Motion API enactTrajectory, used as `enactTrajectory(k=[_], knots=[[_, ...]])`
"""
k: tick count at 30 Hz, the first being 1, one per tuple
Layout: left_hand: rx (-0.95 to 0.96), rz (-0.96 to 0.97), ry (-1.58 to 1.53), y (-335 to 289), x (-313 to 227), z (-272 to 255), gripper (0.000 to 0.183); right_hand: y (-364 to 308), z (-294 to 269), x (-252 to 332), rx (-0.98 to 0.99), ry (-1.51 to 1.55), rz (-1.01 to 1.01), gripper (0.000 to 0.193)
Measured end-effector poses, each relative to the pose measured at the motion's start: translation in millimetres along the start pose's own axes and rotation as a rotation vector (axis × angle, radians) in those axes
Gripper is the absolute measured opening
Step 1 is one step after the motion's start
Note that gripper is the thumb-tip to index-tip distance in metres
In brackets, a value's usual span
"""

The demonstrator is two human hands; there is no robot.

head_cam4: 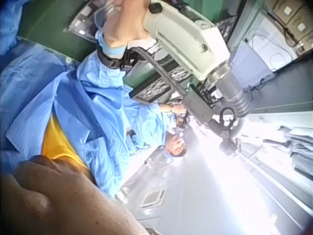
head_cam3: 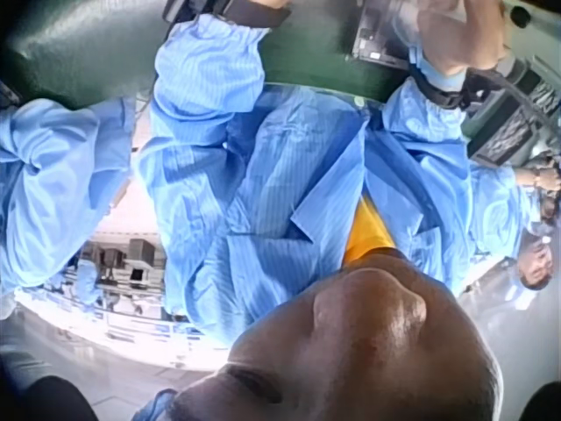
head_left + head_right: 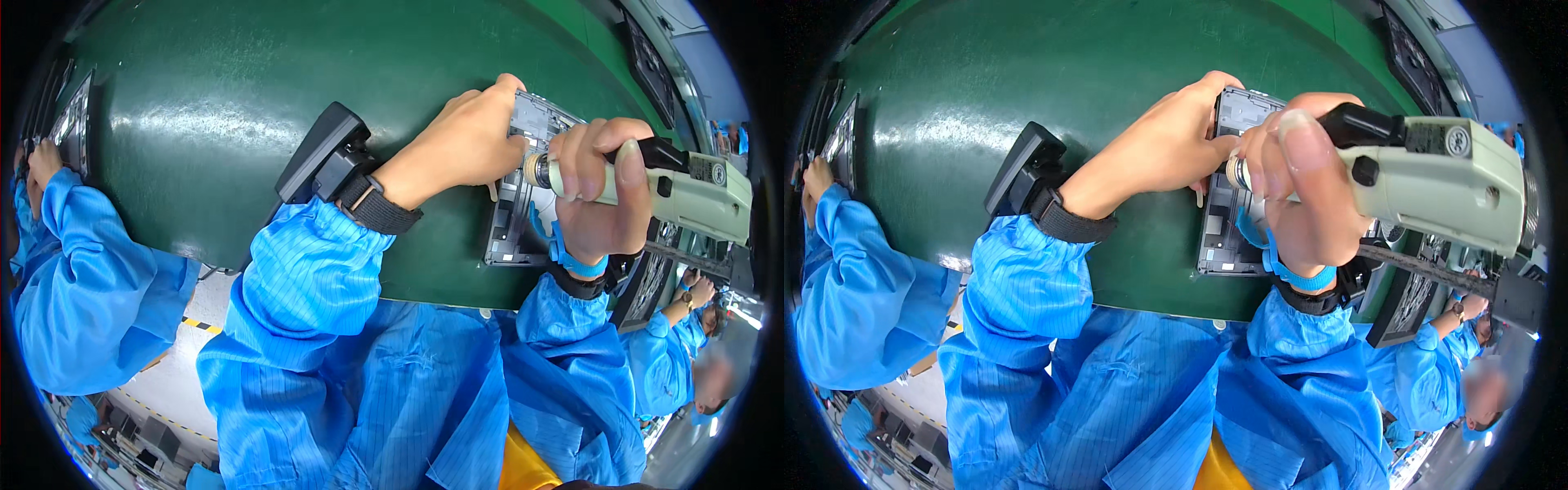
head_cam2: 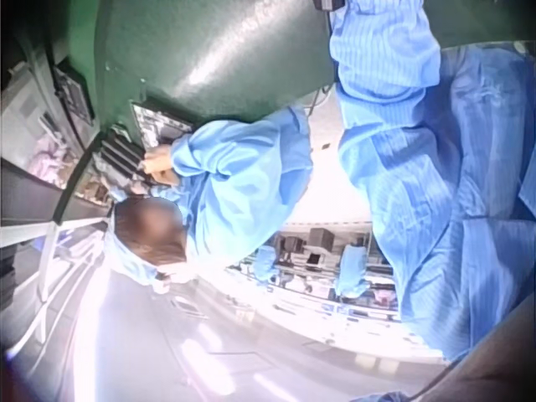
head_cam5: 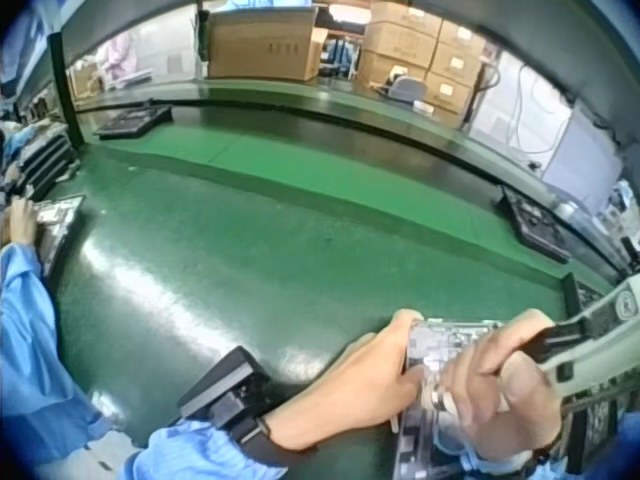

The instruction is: Assembling electronic tablets or similar devices on a factory production line.

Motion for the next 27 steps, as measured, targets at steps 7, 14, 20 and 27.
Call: enactTrajectory(k=[7,14,20,27], knots=[[0.059,-0.084,-0.023,0,-1,0,0.038,0,0,0,-0.008,0.0,-0.015,0.019],[0.061,-0.052,-0.042,3,-3,3,0.038,-2,-1,3,-0.051,0.037,-0.009,0.02],[0.162,-0.106,-0.174,-1,-4,3,0.047,-1,-11,17,-0.278,0.084,-0.029,0.035],[0.253,-0.156,-0.18,-10,-13,0,0.067,-50,-133,114,-0.45,0.159,-0.274,0.036]])
Point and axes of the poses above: each hand's wrist, its own y-axis towards the middle knuckle, its own z-axis out of the palm, x = y × z, the point moved 7 cm from there along y, towards the middle knuckle, and after that the axes turned 15 degrees about y, right-handed, at the moved point
